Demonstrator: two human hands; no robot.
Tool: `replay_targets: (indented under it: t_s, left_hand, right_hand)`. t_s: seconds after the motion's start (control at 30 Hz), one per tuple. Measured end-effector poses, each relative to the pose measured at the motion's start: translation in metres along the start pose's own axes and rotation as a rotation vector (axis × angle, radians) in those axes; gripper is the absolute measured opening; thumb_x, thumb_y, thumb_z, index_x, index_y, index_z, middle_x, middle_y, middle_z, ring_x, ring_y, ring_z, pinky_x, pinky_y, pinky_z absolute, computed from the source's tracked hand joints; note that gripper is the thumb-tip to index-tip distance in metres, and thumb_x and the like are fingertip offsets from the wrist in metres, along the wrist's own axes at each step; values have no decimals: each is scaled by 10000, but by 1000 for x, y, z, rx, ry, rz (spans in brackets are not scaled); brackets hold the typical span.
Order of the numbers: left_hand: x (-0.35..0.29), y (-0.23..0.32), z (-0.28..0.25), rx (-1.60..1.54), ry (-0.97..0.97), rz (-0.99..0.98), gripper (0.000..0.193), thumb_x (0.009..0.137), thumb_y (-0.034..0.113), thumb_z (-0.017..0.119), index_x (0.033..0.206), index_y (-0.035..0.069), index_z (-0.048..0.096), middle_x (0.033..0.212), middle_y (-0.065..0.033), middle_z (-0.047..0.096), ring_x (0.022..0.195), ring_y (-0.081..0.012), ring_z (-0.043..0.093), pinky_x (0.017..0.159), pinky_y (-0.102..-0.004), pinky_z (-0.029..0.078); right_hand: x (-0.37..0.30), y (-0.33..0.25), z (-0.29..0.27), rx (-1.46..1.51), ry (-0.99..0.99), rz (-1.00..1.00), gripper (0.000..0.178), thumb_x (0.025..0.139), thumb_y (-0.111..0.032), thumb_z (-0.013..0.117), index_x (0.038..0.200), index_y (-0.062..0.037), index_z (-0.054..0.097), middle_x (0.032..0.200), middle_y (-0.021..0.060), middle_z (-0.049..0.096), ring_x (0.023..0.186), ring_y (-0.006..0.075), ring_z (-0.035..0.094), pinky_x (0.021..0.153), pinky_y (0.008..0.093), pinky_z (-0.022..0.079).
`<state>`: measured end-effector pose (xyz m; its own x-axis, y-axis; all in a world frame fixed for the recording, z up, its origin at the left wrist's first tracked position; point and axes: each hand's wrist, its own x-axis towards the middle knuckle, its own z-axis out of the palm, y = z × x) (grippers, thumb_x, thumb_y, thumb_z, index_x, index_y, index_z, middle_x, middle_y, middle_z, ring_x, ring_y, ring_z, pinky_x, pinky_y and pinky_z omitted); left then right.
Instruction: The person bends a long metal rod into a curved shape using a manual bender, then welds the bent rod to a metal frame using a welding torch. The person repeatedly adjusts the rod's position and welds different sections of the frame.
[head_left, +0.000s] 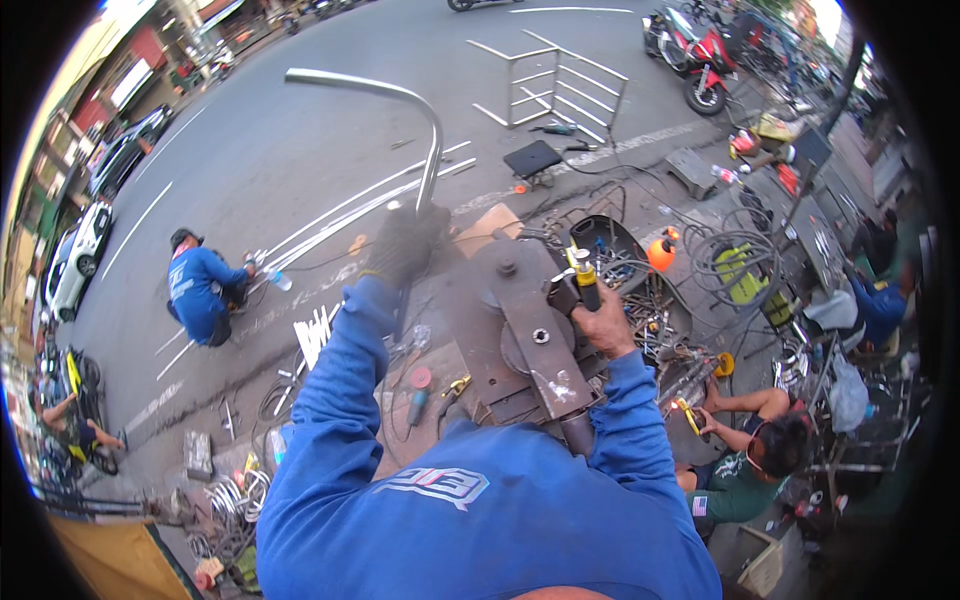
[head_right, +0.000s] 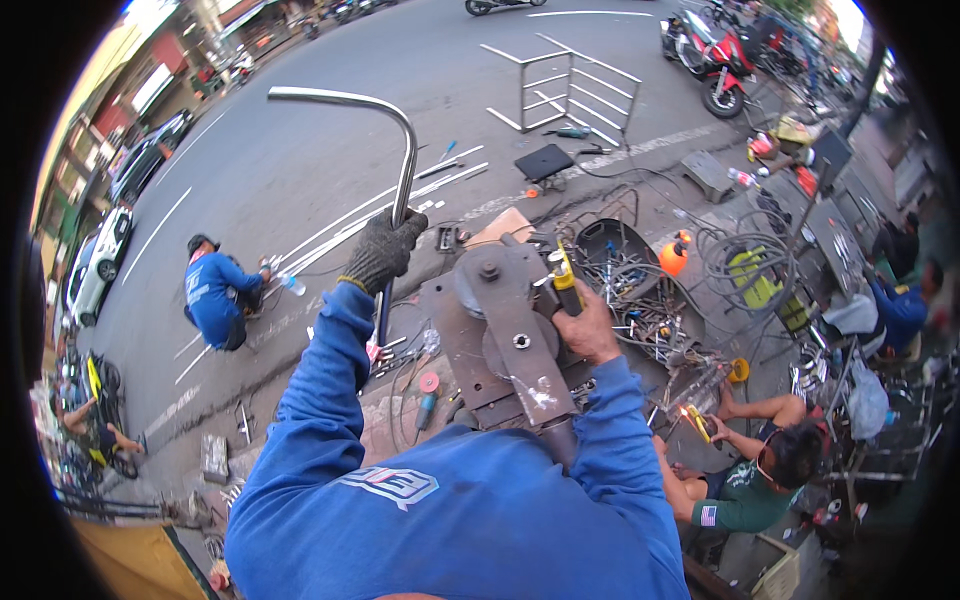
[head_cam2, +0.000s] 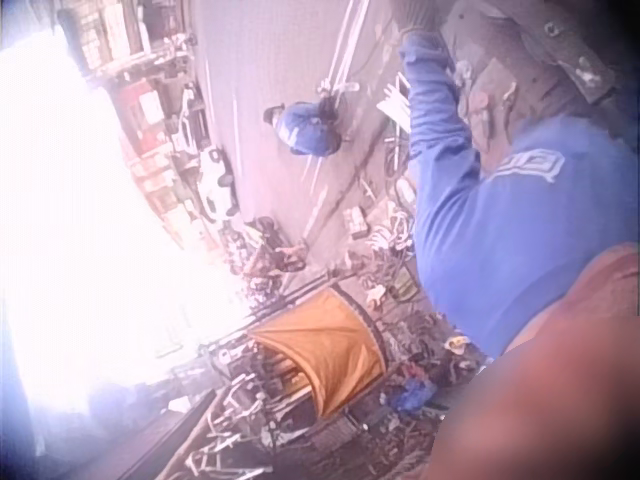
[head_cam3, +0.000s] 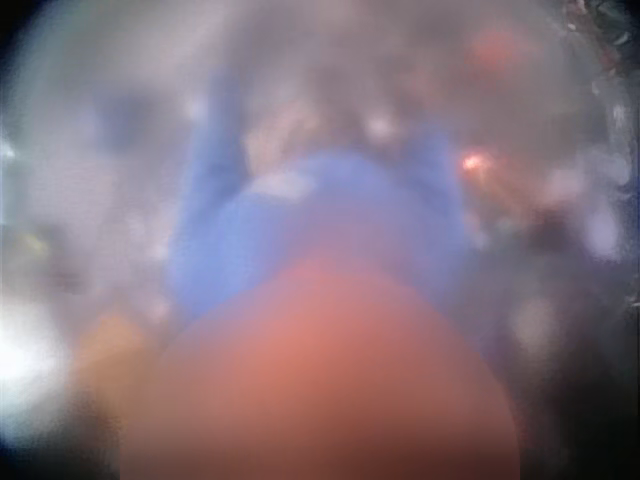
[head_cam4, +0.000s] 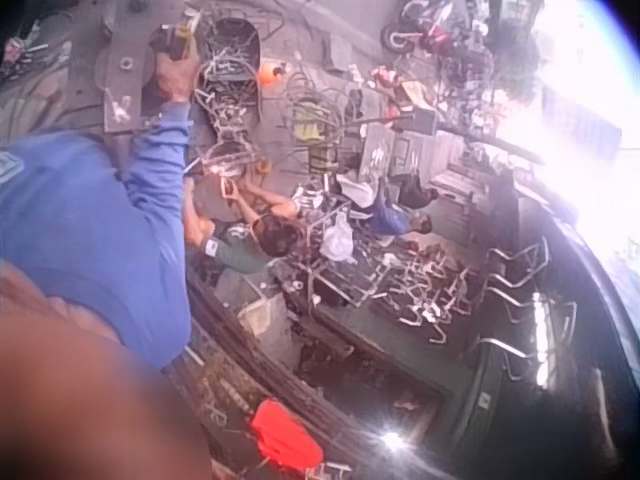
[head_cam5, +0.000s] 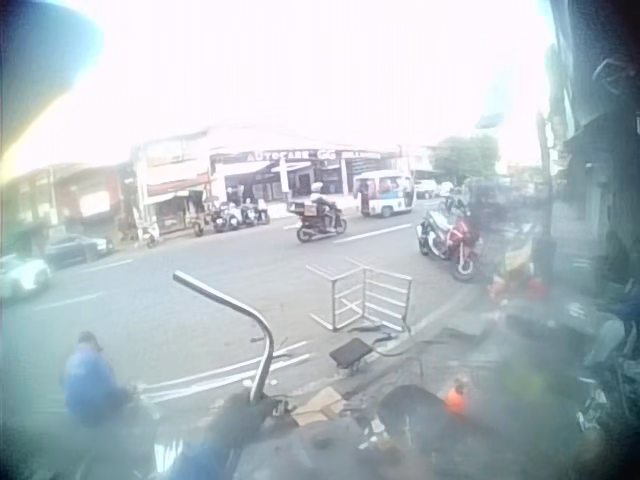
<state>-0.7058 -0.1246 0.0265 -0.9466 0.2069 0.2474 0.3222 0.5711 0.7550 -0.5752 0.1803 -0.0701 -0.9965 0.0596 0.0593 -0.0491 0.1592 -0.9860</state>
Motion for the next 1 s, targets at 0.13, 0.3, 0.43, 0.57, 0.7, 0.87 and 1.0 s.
replay_targets:
  t_s: [0.13, 0.3, 0.43, 0.57, 0.7, 0.87, 1.0]
  left_hand:
    - [45, 29, 27, 218, -118, 124, 318, 933, 331, 606, 1018, 31, 669, 920, -174, 655, 837, -332, 638, 773, -450, 490]
    - [92, 59, 84, 63, -154, 81, 457, 982, 424, 558, 1062, -14, 662, 1003, -253, 677, 959, -436, 634, 846, -485, 476]
    - [115, 80, 120, -412, -347, -9, 403, 1016, 425, 559, 937, 33, 607, 709, -48, 545, 547, -142, 525, 495, -329, 437]
    - [134, 101, 135, -424, -452, 125, 345, 1036, 395, 525, 910, 85, 606, 666, 10, 526, 499, -81, 470, 447, -267, 378]
    - [172, 113, 159, -573, -426, 186, 313, 1028, 365, 533, 917, 77, 587, 692, 26, 495, 520, -68, 431, 482, -253, 363]
    - [176, 92, 218, -717, -436, -50, 379, 1018, 485, 522, 945, 114, 537, 658, -1, 462, 483, -116, 421, 421, -306, 377]
    - [170, 61, 238, -812, -515, -302, 318, 999, 383, 552, 974, 67, 573, 748, -24, 522, 567, -123, 488, 502, -309, 421]
  right_hand:
    - [-9, -4, -4, -62, 59, -94, 560, 800, -34, 652, 1331, -18, 473, 1196, 142, 641, 1130, 222, 619, 969, 344, 479]
    - [-7, 8, -32, 52, -49, -118, 564, 787, -92, 608, 1333, -4, 497, 1216, 132, 600, 1174, 223, 582, 997, 365, 488]
    - [-6, 22, -50, 223, -183, 34, 553, 780, -76, 562, 1328, -16, 524, 1253, 115, 568, 1180, 243, 590, 1004, 398, 520]
    - [-4, 27, -43, 301, -119, 59, 506, 779, -105, 583, 1278, -19, 578, 1195, 96, 594, 1102, 212, 606, 958, 363, 516]
    - [-9, 20, -47, 125, -184, 24, 483, 770, -129, 603, 1239, -12, 599, 1132, 73, 626, 1033, 178, 590, 932, 342, 484]
    - [-9, 11, -47, 176, -188, 130, 460, 772, -108, 592, 1219, 3, 584, 1133, 98, 623, 1039, 186, 601, 934, 347, 483]
    - [-7, 10, -36, 201, -99, 98, 332, 795, -131, 605, 1101, -3, 606, 1054, 85, 634, 959, 155, 587, 882, 322, 481]
